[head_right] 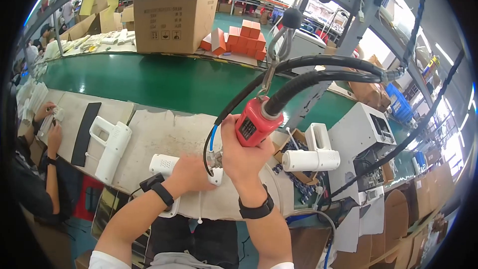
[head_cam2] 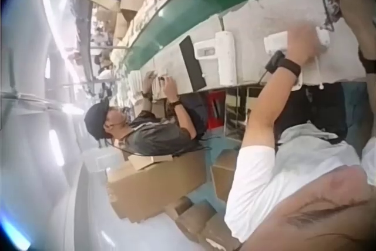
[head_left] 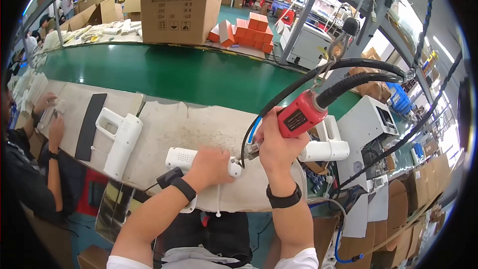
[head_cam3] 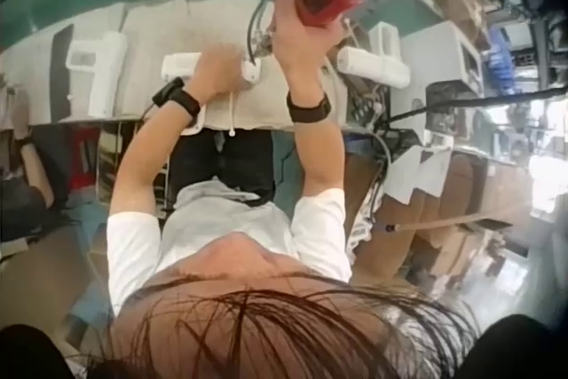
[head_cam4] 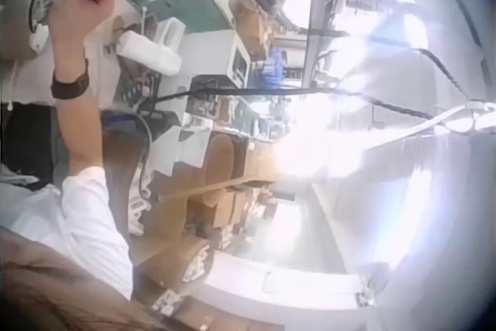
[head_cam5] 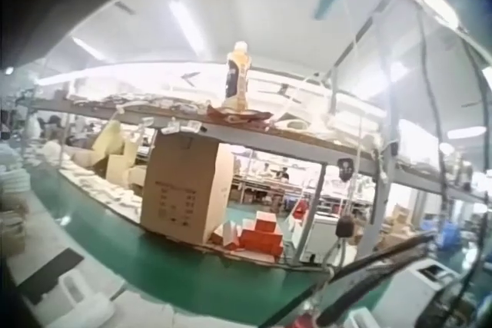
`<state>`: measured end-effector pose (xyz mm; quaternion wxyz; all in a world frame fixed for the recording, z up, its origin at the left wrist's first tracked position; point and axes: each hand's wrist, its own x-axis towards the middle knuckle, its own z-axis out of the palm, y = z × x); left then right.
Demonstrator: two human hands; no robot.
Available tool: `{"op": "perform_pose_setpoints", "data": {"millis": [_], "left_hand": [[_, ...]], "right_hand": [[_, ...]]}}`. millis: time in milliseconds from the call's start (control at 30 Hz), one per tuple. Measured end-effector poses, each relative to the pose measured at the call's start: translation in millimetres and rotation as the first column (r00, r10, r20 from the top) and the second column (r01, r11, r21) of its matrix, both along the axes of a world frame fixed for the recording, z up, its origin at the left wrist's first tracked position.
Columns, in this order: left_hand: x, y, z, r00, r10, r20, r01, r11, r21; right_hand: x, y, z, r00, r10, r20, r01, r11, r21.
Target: The person picks up a white plastic housing, places it on the workbench, and drives screws into it using a power screwdriver before repeating the process with another housing.
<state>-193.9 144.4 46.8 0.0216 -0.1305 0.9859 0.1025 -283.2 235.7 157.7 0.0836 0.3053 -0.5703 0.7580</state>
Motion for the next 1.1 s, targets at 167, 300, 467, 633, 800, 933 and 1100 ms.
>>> {"op": "perform_pose_setpoints", "data": {"millis": [167, 300, 467, 633, 800, 933, 1100], "left_hand": [[0.7, -0.7, -6.8, 0.998, 0.016, -0.062, -0.015, 1.000, 0.008], [0.7, -1.0, 1.9, 0.999, -0.002, -0.034, 0.001, 1.000, -0.028], [3.6, -1.0, -0.4, 0.996, -0.025, -0.087, 0.025, 1.000, 0.006], [-2.9, -3.8, -10.4, 0.987, 0.058, -0.148, -0.061, 0.998, -0.014], [-9.7, -6.4, -8.1, 0.985, 0.030, -0.172, -0.043, 0.996, -0.076], [-11.8, -5.5, -6.1, 0.984, 0.026, -0.174, -0.036, 0.998, -0.055], [-7.1, -13.0, -10.7, 0.981, 0.034, -0.191, -0.041, 0.999, -0.033]], "right_hand": [[4.1, -9.2, 1.5, 0.998, 0.018, 0.055, -0.017, 1.000, -0.021], [-5.3, -16.5, -13.2, 0.997, -0.009, 0.078, 0.009, 1.000, 0.010], [1.6, -19.6, -20.4, 1.000, 0.004, -0.008, -0.003, 0.980, 0.197], [2.4, -9.9, -11.9, 1.000, -0.006, 0.009, 0.007, 0.995, -0.101], [23.1, 17.3, 27.9, 0.997, 0.070, 0.030, -0.067, 0.991, -0.112], [13.3, 13.3, 13.3, 0.998, -0.010, -0.060, 0.012, 1.000, 0.028], [12.3, -6.3, -19.5, 1.000, 0.020, -0.011, -0.020, 0.999, 0.033]]}}
